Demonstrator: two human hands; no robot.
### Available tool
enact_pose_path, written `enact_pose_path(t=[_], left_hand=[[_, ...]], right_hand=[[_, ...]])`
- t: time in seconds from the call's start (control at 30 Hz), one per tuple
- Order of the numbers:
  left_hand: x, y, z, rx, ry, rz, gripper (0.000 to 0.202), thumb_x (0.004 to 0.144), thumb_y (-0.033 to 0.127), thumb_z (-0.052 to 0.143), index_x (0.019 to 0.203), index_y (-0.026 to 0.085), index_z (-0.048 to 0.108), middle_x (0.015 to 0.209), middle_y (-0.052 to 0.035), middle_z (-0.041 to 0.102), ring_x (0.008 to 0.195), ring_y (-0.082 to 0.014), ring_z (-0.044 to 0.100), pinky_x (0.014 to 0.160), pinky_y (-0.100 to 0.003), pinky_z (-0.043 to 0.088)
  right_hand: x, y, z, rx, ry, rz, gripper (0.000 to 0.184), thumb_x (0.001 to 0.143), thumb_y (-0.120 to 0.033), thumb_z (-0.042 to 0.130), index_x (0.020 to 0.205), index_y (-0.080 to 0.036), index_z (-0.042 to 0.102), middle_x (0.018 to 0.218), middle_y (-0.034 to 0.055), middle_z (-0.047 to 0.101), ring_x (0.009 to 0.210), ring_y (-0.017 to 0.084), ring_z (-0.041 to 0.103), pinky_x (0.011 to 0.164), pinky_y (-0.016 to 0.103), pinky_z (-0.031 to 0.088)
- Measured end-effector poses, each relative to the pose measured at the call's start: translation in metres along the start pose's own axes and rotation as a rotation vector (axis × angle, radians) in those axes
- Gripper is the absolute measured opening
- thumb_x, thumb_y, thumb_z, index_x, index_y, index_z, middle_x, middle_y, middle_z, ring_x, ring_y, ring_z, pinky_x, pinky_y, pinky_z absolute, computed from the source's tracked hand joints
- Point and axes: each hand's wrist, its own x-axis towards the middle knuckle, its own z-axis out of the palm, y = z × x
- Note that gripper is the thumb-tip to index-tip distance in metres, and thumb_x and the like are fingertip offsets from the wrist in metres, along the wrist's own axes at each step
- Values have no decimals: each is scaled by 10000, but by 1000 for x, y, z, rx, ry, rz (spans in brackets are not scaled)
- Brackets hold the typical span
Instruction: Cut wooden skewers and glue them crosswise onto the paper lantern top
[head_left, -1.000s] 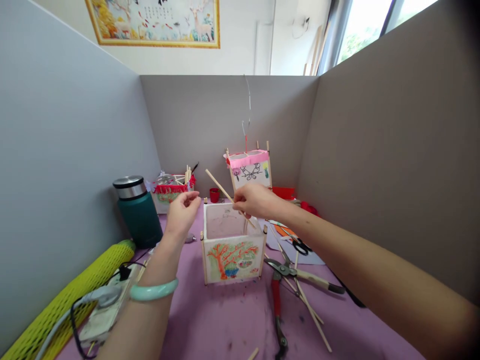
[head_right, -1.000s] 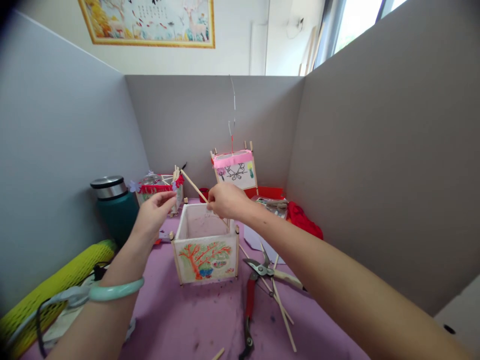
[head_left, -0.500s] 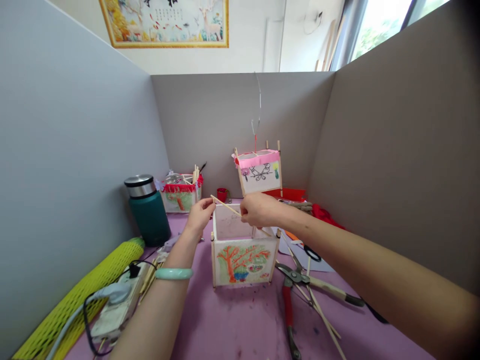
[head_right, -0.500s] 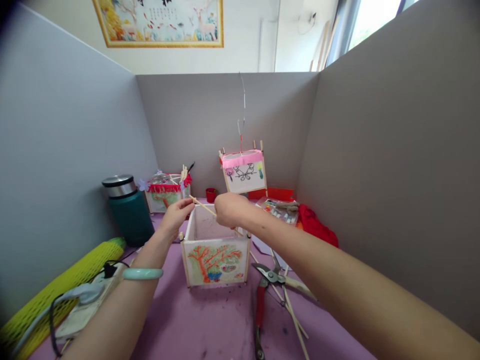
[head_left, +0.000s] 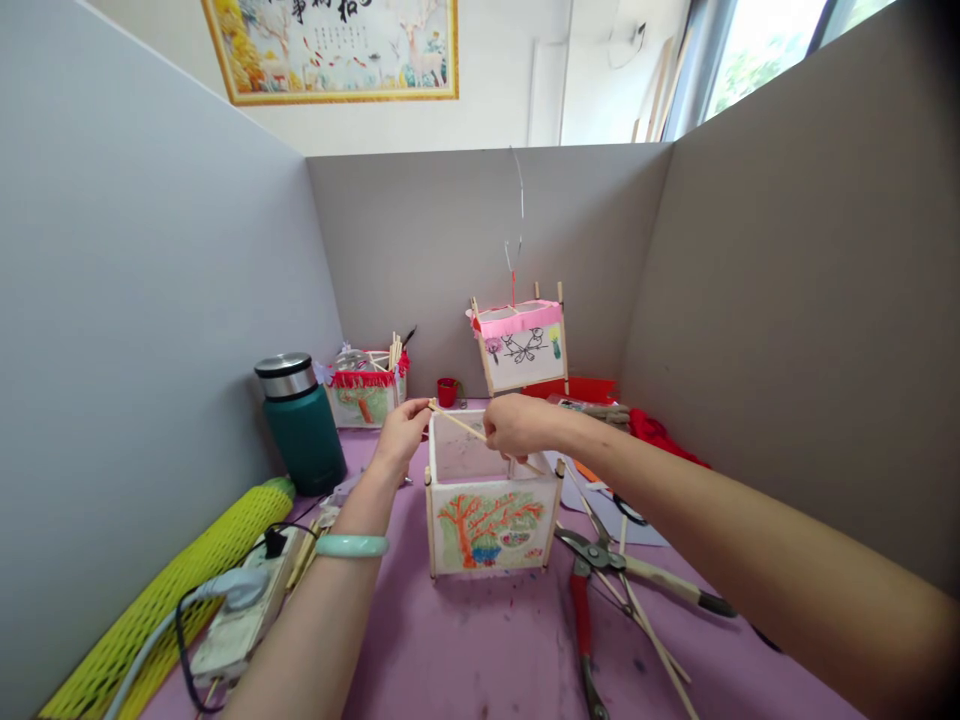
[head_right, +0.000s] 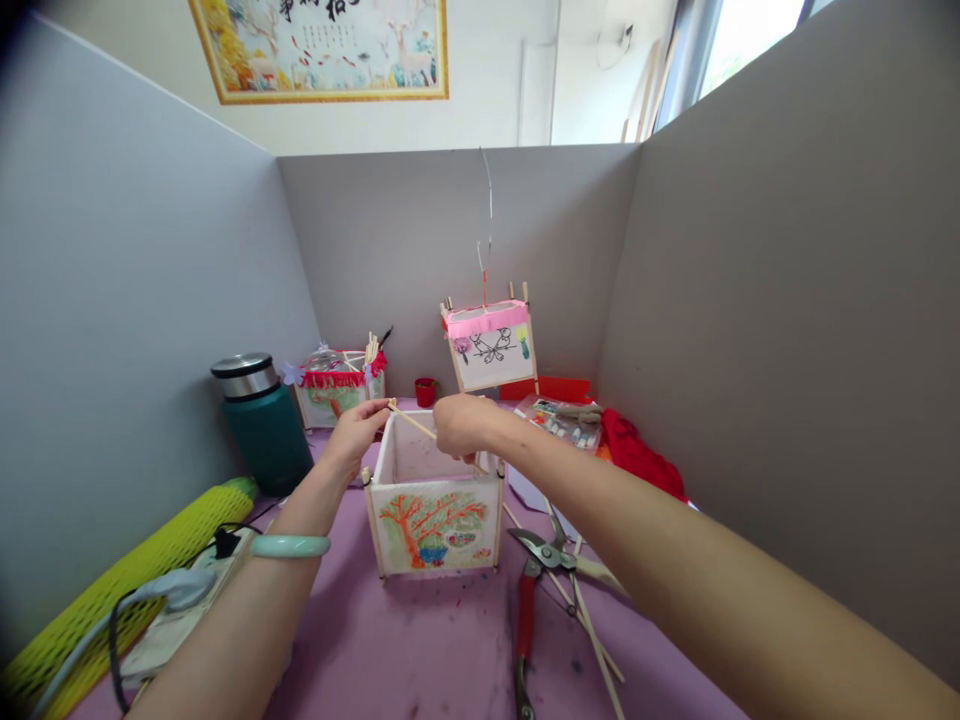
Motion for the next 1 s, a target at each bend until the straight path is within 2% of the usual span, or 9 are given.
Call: enact_pose_path(t=[0.27,0.4,0.7,1.0], left_hand=[[1,-2,-1,-5,-20,4,298,556,354,701,768,147,678,658,-9,650,553,-111,549,553,-229,422],[-1,2,0,-8,-13,-7,335,542,374,705,789,151,670,681,-12,652,569,-118,549,571,-243,432],[-1,1,-1,25,-8,5,363,541,417,733,794,161,681,657,-21,665,590,-144,573,594,-261,436],[-2,2,-1,14,-27,6,364,557,387,729,830,149,689,693,-25,670,588,-130,567,586,-249,434]], right_hand=[[1,10,-6,153,-43,-76,215,748,-167,517,820,-121,714,777,90,735,596,158,622,474,229,386],[9,17,-2,196,-70,-88,176,741,-198,550,767,-128,709,724,79,721,533,138,582,478,235,381],[16,31,6,302,-92,-120,168,753,-222,552,785,-137,692,789,67,723,534,101,575,455,200,370],[12,31,4,300,-64,-151,144,751,-211,514,731,-151,643,645,29,649,475,89,503,445,198,377]])
